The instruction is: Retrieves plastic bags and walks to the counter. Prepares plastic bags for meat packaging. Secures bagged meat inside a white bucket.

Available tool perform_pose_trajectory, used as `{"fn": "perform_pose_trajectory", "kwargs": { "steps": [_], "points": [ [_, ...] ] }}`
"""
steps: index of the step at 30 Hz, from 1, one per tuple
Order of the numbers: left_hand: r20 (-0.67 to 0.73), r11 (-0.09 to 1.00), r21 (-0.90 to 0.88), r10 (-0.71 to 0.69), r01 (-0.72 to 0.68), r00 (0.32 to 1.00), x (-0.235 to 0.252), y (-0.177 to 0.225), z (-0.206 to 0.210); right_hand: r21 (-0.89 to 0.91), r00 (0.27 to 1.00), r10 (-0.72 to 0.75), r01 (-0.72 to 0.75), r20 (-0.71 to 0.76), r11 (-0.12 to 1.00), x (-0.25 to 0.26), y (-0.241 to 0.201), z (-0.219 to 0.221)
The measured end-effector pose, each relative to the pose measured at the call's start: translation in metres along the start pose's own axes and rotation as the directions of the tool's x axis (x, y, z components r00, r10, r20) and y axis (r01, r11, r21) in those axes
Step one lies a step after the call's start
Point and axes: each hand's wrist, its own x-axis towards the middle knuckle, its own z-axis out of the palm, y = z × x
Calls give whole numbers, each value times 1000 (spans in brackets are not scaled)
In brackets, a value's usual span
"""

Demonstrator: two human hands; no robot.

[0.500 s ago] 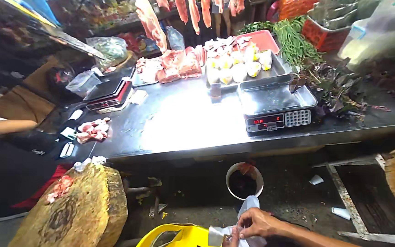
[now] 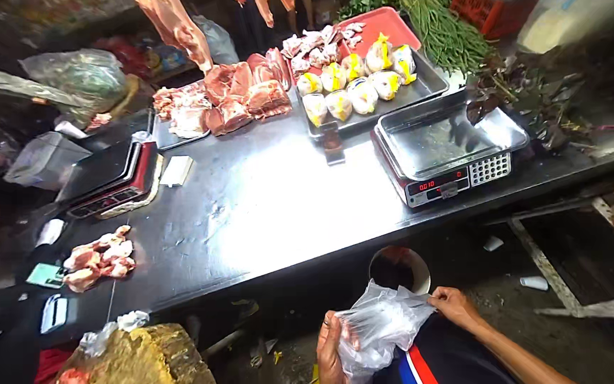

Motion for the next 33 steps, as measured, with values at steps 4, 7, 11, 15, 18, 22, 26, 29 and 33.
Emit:
{"fn": "perform_pose_trajectory", "kwargs": {
  "steps": [4,7,11,15,18,22,26,29,33],
  "points": [
    [218,869,493,-178,49,960,56,73,17,128,983,-159,147,88,981,-28,-66,5],
    [362,681,732,-428,32,828,91,91,21,55,864,-502,500,43,864,-62,-136,2],
    [497,567,822,-676,-48,544,125,93,35,-65,746,-649,662,150,747,-73,-184,39],
    [473,330,878,-714,-347,517,165,126,45,-16,882,-471,471,9,882,-69,-183,65],
    [383,-4,884,-565,-467,731,212,180,44,79,945,-236,259,-228,963,-75,-165,59],
    [550,-306,780,-80,-546,831,267,289,57,190,891,34,59,-453,980,-83,-130,38],
    [689,-364,719,259,-592,677,290,365,59,217,809,169,-53,-563,975,-90,-106,25],
    [677,-350,735,349,-580,648,298,343,54,179,788,155,-58,-596,982,-89,-102,27],
    [446,-281,873,129,-399,886,325,249,-15,171,814,129,-37,-567,985,-79,-109,41]
  ]
}}
